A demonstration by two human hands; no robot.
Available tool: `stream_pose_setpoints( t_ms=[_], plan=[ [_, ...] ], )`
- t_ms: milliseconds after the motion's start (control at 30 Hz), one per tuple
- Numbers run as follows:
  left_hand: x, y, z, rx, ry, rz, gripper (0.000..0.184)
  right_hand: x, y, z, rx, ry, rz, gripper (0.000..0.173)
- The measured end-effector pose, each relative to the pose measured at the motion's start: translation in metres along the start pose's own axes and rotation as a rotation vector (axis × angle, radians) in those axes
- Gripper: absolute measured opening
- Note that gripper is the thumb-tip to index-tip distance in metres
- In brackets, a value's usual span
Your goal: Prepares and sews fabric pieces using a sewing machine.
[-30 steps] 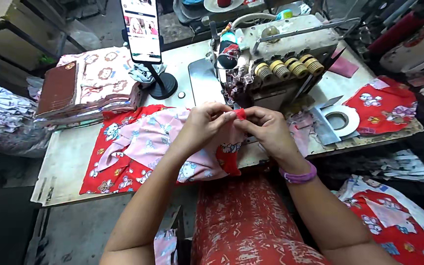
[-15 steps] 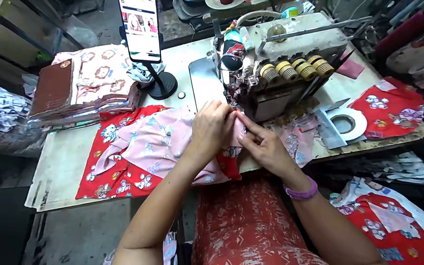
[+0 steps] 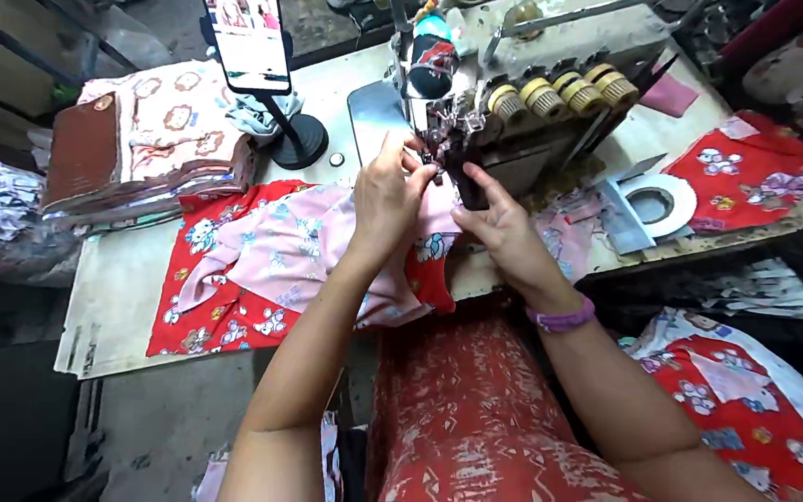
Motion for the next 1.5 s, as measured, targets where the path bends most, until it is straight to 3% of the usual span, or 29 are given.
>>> stream_pose_setpoints(
  t_ms=[67,133,233,333,567,667,833,967,1100,1300,1400,1500],
  plan=[
    [0.009,-0.01,-0.003,-0.049,0.031,-0.043,0.026,-0.003,-0.009,-0.004,-0.039,0.044,0.038,0.055],
    [0.021,-0.034,-0.019,-0.261,0.098,-0.113,0.017,-0.001,-0.012,-0.004,-0.033,0.073,0.033,0.05],
    [0.017,-0.07,-0.04,-0.502,0.186,-0.04,0.011,0.0,-0.013,0.0,-0.006,0.11,0.044,0.049],
    [0.001,-0.073,-0.038,-0.564,0.221,0.038,0.012,-0.001,-0.011,0.0,0.01,0.124,0.054,0.05],
    [0.004,-0.085,-0.036,-0.738,0.266,0.029,0.016,-0.003,-0.009,-0.01,-0.051,0.15,0.03,0.047],
    [-0.007,-0.087,-0.032,-0.766,0.317,0.056,0.015,-0.001,-0.007,-0.01,-0.024,0.021,-0.044,0.058],
    [0.003,-0.09,-0.032,-0.672,0.224,-0.016,0.018,0.005,-0.024,0.026,0.086,-0.105,-0.105,0.066],
    [0.001,-0.092,-0.031,-0.686,0.171,-0.058,0.015,0.01,-0.016,0.004,0.043,-0.025,-0.137,0.062],
    [-0.003,-0.073,-0.028,-0.67,0.123,-0.028,0.015,0.015,0.003,0.008,0.082,-0.065,-0.223,0.058],
    [0.005,-0.018,0.007,-0.439,-0.148,0.086,0.029,0.011,0.015,0.024,0.163,-0.319,-0.337,0.045],
    [0.009,0.019,0.011,-0.356,0.001,0.053,0.027,0.006,0.007,0.028,0.242,-0.437,-0.354,0.04],
    [0.002,0.049,0.019,-0.209,0.179,0.204,0.026,-0.006,-0.005,0.033,0.318,-0.411,-0.277,0.026]
  ],
)
Point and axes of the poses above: each hand's wrist, its own y-axis towards the middle knuckle, its own x-axis out of the back of the hand, z = x × y, the point moved 9 cm from there along y, towards the middle knuckle, and after that the axes turned 1 degree about z, right-handed, at the moved point
